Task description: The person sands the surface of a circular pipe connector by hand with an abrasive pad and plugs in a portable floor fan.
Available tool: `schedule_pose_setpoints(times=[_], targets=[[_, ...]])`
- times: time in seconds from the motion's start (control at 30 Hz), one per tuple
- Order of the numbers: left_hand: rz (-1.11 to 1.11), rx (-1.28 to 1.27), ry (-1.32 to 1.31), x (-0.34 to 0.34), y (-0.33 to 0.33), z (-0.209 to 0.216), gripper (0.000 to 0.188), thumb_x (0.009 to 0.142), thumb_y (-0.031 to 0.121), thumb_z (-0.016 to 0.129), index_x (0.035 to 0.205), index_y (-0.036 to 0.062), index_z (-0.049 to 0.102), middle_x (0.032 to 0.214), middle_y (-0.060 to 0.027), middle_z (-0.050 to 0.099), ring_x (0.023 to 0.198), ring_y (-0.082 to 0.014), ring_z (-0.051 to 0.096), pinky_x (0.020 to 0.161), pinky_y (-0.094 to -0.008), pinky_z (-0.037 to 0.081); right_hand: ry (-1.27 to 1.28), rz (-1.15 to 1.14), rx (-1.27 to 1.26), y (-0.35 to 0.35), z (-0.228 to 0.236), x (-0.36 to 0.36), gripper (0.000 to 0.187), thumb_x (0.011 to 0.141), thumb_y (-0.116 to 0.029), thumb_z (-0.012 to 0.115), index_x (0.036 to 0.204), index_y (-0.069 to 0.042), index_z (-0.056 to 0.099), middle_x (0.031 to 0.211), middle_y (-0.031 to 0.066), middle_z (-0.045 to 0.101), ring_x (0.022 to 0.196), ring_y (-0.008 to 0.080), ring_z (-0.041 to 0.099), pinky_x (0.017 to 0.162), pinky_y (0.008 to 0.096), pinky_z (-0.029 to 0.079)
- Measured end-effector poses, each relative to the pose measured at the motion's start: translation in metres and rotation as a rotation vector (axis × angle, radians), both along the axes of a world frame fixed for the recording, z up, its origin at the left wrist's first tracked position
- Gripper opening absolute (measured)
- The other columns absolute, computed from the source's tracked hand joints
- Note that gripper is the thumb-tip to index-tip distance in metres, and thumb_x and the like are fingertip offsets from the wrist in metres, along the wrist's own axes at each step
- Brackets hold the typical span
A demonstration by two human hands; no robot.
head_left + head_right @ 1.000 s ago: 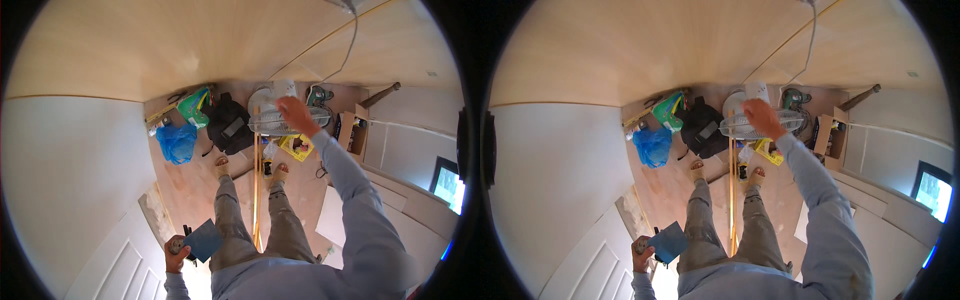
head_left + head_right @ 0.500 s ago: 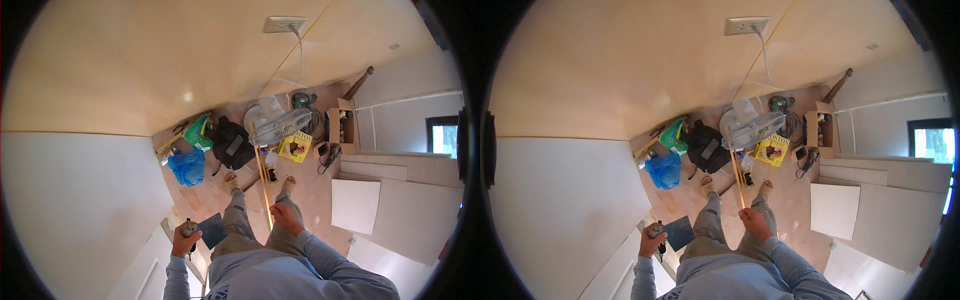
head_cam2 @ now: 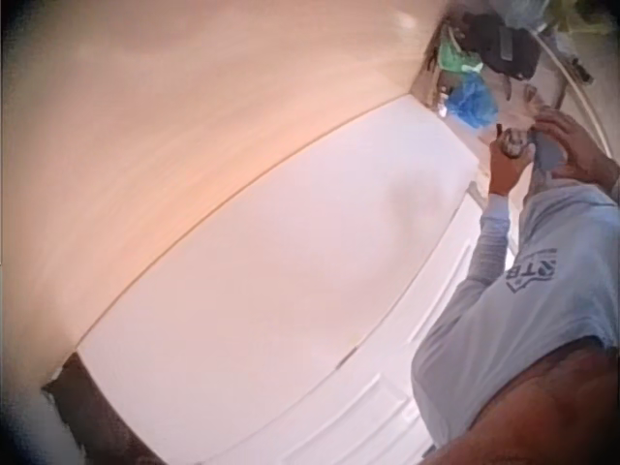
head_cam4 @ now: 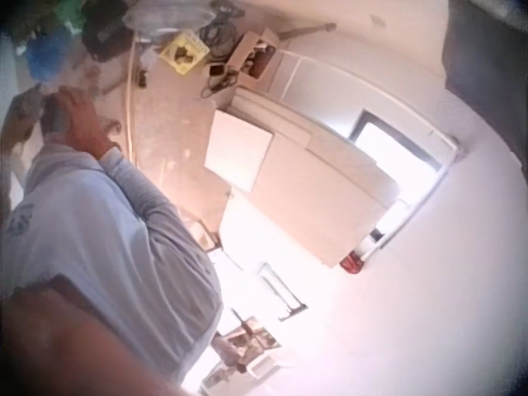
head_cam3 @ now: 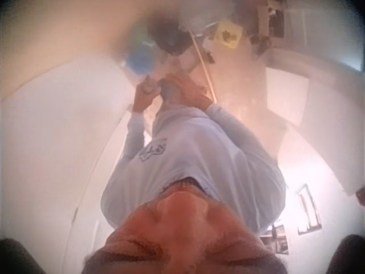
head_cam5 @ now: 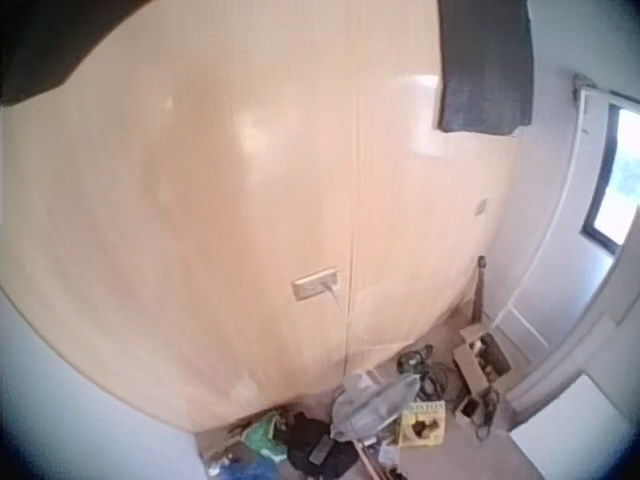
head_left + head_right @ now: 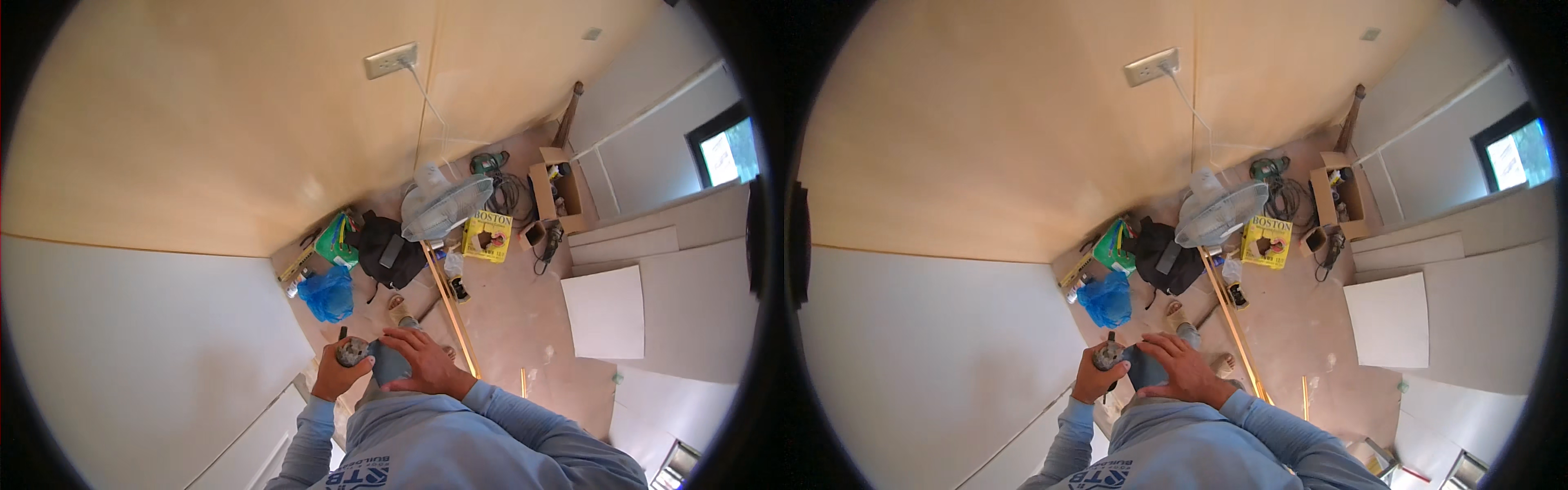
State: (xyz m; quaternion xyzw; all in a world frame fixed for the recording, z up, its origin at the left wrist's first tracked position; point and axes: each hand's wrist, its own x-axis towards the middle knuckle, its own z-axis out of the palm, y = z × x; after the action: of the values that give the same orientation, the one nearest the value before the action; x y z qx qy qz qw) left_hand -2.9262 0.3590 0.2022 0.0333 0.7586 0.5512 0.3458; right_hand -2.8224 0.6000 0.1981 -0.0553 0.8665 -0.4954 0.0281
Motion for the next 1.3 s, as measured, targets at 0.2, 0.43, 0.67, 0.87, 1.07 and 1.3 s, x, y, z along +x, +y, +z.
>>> schedule_pose_setpoints(times=[0.2, 0.43, 0.67, 0.87, 1.07, 1.3], targets=[[-0.081, 0.04, -0.108, 0.039, 0.02, 0.018, 0.038, 0.088, 0.022, 0.094, 0.115, 0.0012, 0.078, 0.097, -0.0016, 0.075, 0.09, -0.0113, 0.069, 0.083, -0.0302, 0.057, 0.064, -0.081, -0.033, 0.027, 0.0, 0.071, 0.1, 0.087, -0.067, 0.086, 0.16, -0.008, 0.053, 0.166, 0.0178, 0.052, 0.15, 0.0434, 0.052, 0.124, 0.0566, 0.044], [-0.093, 0.007, -0.076, 0.089, 0.004, -0.001, 0.043, 0.087, 0.016, 0.091, 0.125, 0.0003, 0.078, 0.098, -0.0012, 0.076, 0.088, -0.0101, 0.069, 0.084, -0.0287, 0.058, 0.012, -0.334, -0.113, 0.039, -0.006, 0.144, 0.063, 0.103, -0.048, 0.077, 0.147, -0.004, 0.064, 0.148, 0.0191, 0.067, 0.138, 0.0429, 0.061, 0.116, 0.0522, 0.05], [-0.055, 0.011, -0.134, 0.088, -0.006, -0.014, 0.041, 0.087, 0.021, 0.095, 0.118, -0.0007, 0.077, 0.098, -0.0009, 0.074, 0.087, -0.0099, 0.068, 0.08, -0.0289, 0.058, -0.053, -0.595, -0.001, 0.048, -0.058, 0.137, 0.041, 0.111, -0.032, 0.069, 0.136, 0.0, 0.068, 0.13, 0.0218, 0.073, 0.121, 0.0434, 0.067, 0.104, 0.0518, 0.054], [-0.026, -0.04, -0.119, 0.046, -0.003, -0.012, 0.025, 0.089, 0.018, 0.09, 0.105, 0.0017, 0.079, 0.088, 0.0033, 0.071, 0.079, -0.0071, 0.064, 0.073, -0.0277, 0.054, -0.052, -0.539, 0.179, 0.08, -0.117, 0.013, 0.046, 0.113, -0.037, 0.064, 0.136, 0.002, 0.068, 0.125, 0.0247, 0.074, 0.117, 0.0438, 0.07, 0.101, 0.0525, 0.055], [0.056, -0.103, -0.149, -0.009, -0.027, -0.044, 0.022, 0.088, 0.013, 0.09, 0.103, 0.0019, 0.078, 0.086, 0.0042, 0.07, 0.077, -0.006, 0.063, 0.071, -0.0267, 0.053, 0.028, -0.481, 0.328, 0.125, -0.223, -0.175, 0.044, 0.11, -0.035, 0.067, 0.135, 0.001, 0.064, 0.123, 0.0266, 0.074, 0.116, 0.0472, 0.071, 0.098, 0.0562, 0.057], [0.2, -0.165, -0.338, -0.047, -0.069, -0.077, 0.032, 0.086, 0.004, 0.092, 0.114, -0.001, 0.077, 0.088, 0.0012, 0.073, 0.078, -0.0074, 0.066, 0.071, -0.0258, 0.055, -0.27, -0.56, 0.545, 0.206, -0.339, -0.341, 0.05, 0.104, -0.034, 0.065, 0.137, 0.003, 0.065, 0.139, 0.0238, 0.069, 0.126, 0.0441, 0.068, 0.106, 0.0551, 0.056]])
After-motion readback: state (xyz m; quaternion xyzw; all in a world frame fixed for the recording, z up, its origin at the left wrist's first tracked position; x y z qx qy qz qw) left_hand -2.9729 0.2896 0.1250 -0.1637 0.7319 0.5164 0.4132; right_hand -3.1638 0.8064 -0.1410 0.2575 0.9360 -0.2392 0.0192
